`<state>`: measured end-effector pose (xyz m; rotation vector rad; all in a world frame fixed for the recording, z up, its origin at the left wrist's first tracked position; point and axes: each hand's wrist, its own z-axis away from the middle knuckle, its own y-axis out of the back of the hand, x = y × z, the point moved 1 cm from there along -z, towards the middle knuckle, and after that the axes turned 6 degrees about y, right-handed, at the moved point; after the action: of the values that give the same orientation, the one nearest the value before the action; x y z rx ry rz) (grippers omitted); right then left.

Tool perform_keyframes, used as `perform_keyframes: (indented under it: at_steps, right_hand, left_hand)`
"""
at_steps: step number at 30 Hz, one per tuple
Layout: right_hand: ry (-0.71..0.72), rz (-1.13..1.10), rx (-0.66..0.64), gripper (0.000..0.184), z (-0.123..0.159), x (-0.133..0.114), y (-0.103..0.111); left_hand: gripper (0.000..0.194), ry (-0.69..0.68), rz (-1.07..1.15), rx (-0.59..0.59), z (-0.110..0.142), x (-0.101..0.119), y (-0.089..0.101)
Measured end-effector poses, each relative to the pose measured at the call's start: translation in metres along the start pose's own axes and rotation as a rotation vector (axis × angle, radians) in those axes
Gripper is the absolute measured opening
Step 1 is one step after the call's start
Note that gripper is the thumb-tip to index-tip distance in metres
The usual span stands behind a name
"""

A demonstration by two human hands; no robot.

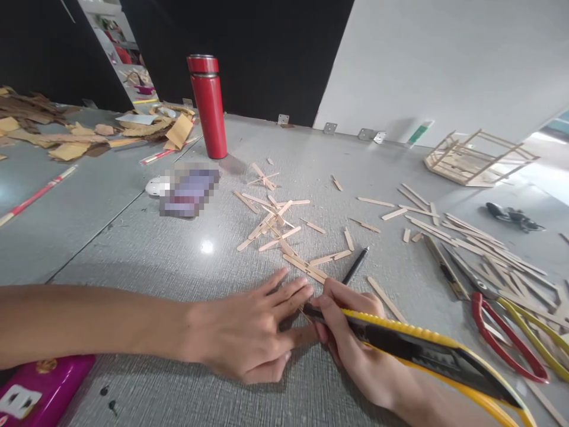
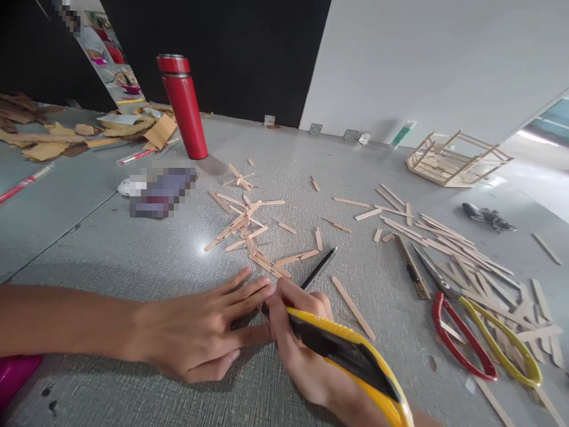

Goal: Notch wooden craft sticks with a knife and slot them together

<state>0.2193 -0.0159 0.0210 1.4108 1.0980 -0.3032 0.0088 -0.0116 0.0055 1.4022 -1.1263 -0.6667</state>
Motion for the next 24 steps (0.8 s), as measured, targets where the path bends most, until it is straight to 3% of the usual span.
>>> perform_keyframes:
  at_steps: [5,12,24]
  right_hand:
    - [0.089,0.024,-0.069,0.042,-0.0063,0.0022,0.0014]
    - [0.123,0.099,-0.038,0.034,-0.0042,-0.0051,-0.0008]
    - [-0.115,-0.211,-0.17,0.045,-0.0065,0.0024,0.0025]
  left_hand:
    - [0.051,-0.014,0.008,0.006,0.0001,0.0012,0.0012]
    - [0.044,-0.032,0.08,0.03,-0.0002,0.0005,0.0016]
    - [0.044,-0.013,0.061,-0.002,-0.0015,0.0009,-0.0013]
